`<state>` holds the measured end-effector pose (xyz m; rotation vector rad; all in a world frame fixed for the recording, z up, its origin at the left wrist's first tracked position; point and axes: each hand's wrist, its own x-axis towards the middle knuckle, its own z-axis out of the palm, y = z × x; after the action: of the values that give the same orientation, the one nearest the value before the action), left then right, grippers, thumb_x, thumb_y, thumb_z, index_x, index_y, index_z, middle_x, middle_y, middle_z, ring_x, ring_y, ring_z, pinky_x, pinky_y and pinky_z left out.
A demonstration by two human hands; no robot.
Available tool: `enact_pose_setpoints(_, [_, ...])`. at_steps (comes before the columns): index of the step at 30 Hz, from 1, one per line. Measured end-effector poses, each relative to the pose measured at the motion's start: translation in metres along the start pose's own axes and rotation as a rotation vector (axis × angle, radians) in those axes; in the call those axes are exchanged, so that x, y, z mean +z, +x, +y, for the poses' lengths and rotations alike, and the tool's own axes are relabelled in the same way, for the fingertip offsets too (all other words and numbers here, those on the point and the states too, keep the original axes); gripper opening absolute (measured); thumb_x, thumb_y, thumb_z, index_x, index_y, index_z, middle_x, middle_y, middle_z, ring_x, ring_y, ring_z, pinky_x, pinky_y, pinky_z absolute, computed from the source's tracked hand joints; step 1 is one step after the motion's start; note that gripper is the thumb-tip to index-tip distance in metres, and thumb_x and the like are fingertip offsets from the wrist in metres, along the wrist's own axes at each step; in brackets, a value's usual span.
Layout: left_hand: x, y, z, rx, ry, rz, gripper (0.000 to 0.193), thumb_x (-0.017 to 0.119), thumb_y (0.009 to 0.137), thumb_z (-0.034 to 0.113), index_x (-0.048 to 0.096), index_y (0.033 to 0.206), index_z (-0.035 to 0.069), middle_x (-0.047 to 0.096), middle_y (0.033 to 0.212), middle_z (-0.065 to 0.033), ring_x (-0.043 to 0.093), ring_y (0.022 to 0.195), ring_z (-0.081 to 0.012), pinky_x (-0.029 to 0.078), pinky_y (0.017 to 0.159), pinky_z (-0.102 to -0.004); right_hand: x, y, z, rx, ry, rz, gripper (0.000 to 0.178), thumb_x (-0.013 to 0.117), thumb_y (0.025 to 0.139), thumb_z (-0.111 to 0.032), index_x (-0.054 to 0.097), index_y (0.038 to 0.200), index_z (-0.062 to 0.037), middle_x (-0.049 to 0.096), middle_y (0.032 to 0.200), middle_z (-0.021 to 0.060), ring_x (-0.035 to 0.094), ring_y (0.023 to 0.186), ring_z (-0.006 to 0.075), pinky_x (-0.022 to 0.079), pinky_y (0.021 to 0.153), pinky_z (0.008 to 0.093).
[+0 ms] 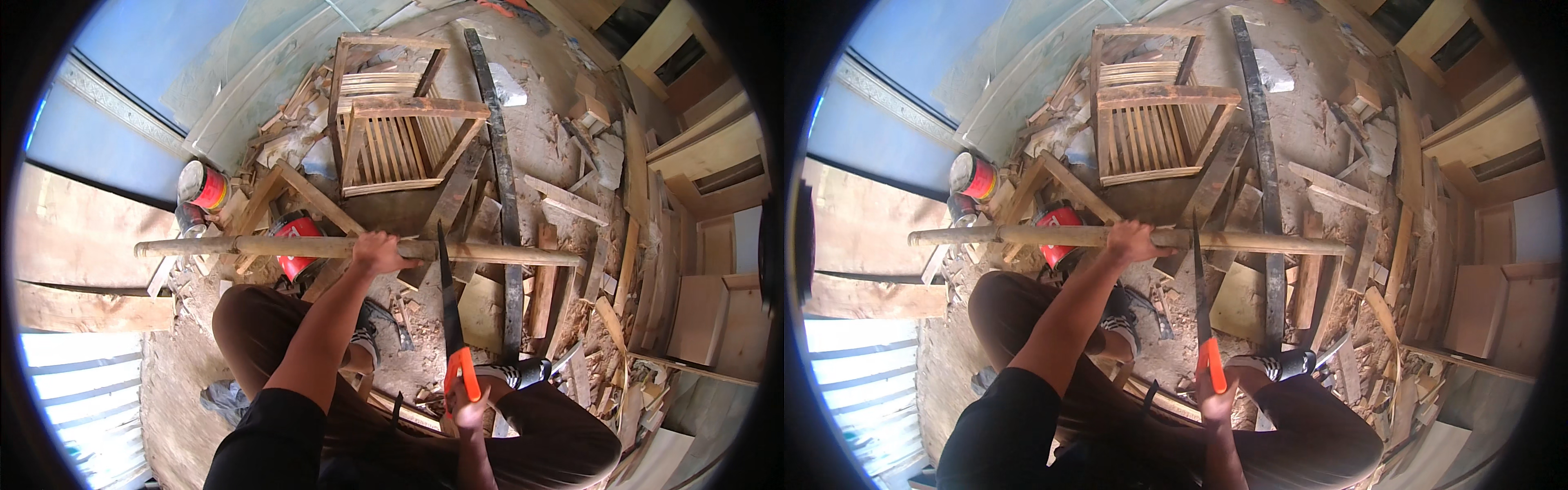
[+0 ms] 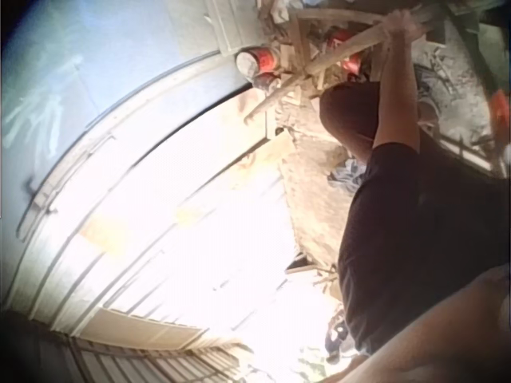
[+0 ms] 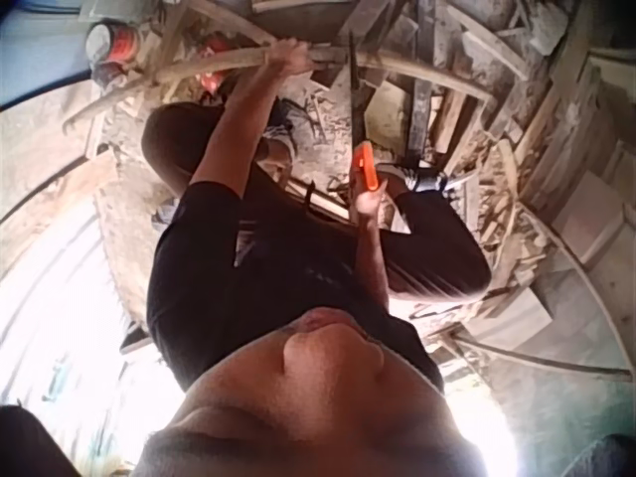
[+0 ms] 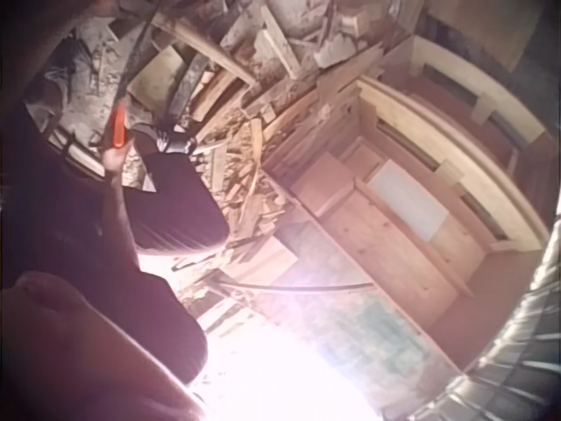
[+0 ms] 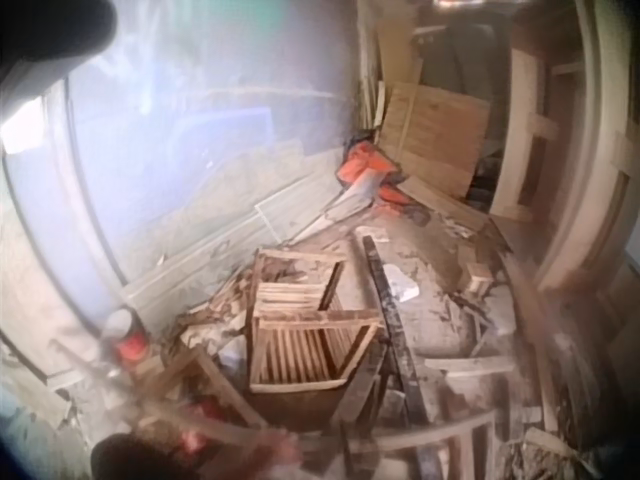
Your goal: The person uses a hand saw to cut a long wooden pole resting on a makeshift support. The person holds the pole with one hand and saws with the other, completing the cut and separating the piece.
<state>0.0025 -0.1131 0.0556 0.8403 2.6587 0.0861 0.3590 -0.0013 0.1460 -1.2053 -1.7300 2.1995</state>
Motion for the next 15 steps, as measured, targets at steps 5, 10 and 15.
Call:
enact_pose_setpoints(5, [-0.005,0.006,0.000,-0.017,-0.012,-0.072,0.103,0.061,0.068,0.097,0.078,0.119,0.009,0.075,0.115,-0.0206,0.072,0.113,-0.0336,0.054,0.102,-0.0442,0.021,0.075,0.002,-0.085,-0.107,-0.031,0.023,0.064,0.101,-0.008,0.060,0.079,-0.0032,0.055,0.068,-0.0042,0.051,0.058,0.0056,0.038,0.051,0.0251])
enact_pose_setpoints(10, [-0.007,0.006,-0.001,-0.017,-0.008,-0.107,0.103,0.061,0.068,0.096,0.077,0.120,0.009,0.074,0.115,-0.0200,0.071,0.114,-0.0340,0.054,0.103,-0.0433,-0.004,0.009,0.030,-0.080,0.044,0.051,0.022,0.066,0.099,-0.009,0.060,0.078,-0.0050,0.055,0.063,-0.0012,0.050,0.048,0.0083,0.037,0.043,0.0270])
enact_pose_setpoints(15, [-0.014,-0.002,0.004,-0.038,-0.020,-0.164,0.103,0.060,0.070,0.096,0.076,0.122,0.008,0.073,0.119,-0.0186,0.070,0.118,-0.0325,0.053,0.104,-0.0430,0.012,0.027,0.021,-0.081,0.131,0.056,0.019,0.067,0.100,-0.010,0.061,0.082,-0.0041,0.057,0.066,-0.0007,0.051,0.050,0.0084,0.039,0.045,0.0275])
